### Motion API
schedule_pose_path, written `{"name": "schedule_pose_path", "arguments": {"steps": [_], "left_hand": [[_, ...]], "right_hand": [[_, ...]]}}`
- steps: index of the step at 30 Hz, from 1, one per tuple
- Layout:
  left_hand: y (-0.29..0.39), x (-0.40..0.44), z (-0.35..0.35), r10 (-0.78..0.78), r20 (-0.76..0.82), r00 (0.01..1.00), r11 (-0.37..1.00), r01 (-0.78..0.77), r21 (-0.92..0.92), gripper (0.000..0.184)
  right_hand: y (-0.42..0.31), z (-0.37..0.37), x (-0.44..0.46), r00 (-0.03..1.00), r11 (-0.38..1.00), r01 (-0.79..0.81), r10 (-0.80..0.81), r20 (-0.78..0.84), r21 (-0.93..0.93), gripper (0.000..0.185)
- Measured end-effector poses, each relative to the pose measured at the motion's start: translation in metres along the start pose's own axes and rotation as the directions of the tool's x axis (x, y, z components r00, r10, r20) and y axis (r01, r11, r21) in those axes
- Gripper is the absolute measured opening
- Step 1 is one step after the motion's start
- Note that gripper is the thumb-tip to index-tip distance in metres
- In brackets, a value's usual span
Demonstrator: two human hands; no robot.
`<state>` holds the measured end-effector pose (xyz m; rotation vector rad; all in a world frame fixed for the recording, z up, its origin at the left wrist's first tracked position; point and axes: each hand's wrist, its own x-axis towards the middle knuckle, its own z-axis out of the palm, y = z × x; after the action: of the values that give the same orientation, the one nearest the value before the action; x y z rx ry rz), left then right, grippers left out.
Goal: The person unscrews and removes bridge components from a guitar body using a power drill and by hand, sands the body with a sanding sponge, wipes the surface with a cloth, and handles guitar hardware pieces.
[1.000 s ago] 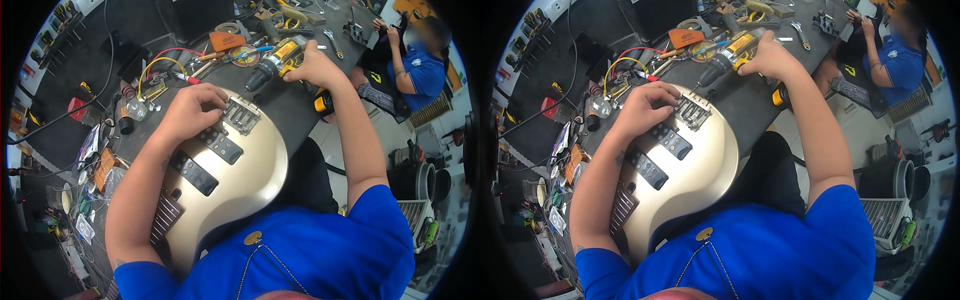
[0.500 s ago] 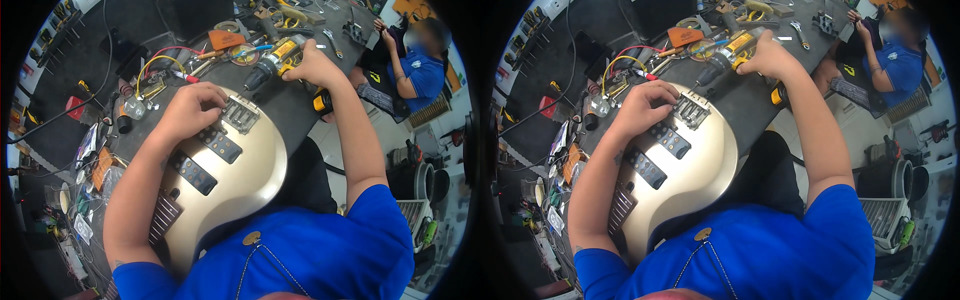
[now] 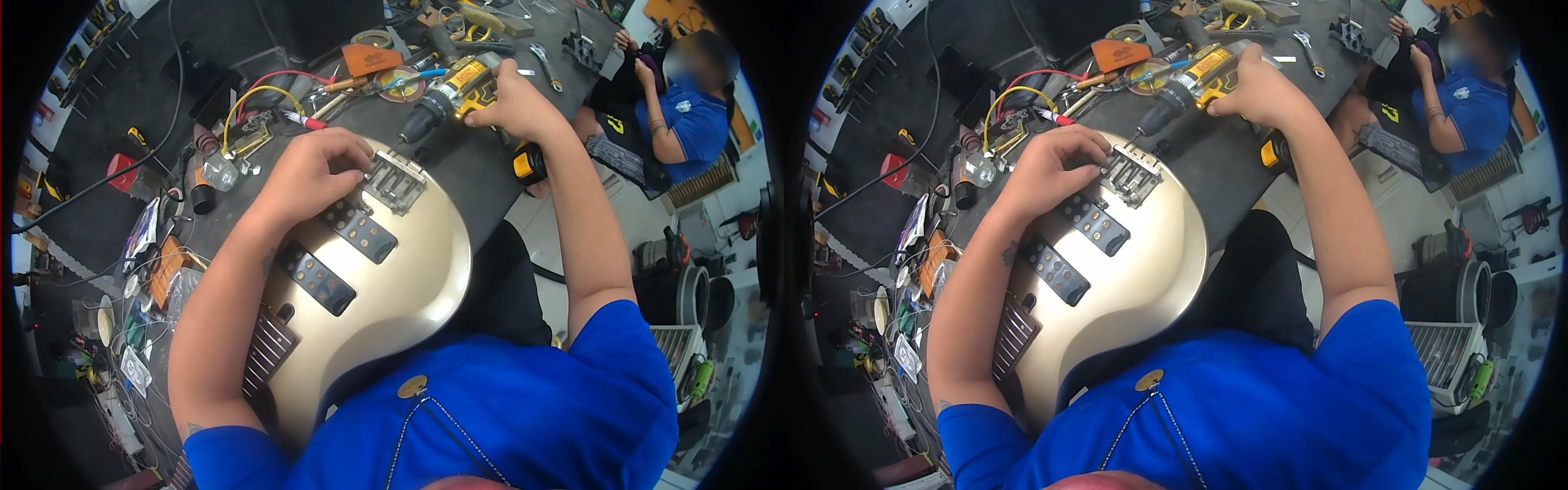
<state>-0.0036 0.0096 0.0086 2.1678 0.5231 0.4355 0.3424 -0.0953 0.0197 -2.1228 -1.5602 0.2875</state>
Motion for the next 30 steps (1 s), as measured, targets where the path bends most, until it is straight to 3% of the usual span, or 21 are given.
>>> {"name": "schedule_pose_path", "arguments": {"steps": [11,30], "left_hand": [[-0.011,0.003,-0.004,-0.082,0.057,0.995,0.963,0.094,-0.253,0.018],[-0.005,0.001,-0.008,-0.099,0.062,0.993,0.975,0.109,-0.192,0.009]], "right_hand": [[0.003,0.000,0.002,1.000,1.000,-0.012,0.012,0.020,0.022,0.107],[0.005,0.002,0.002,0.999,0.999,-0.045,0.045,0.013,0.009,0.107]]}}
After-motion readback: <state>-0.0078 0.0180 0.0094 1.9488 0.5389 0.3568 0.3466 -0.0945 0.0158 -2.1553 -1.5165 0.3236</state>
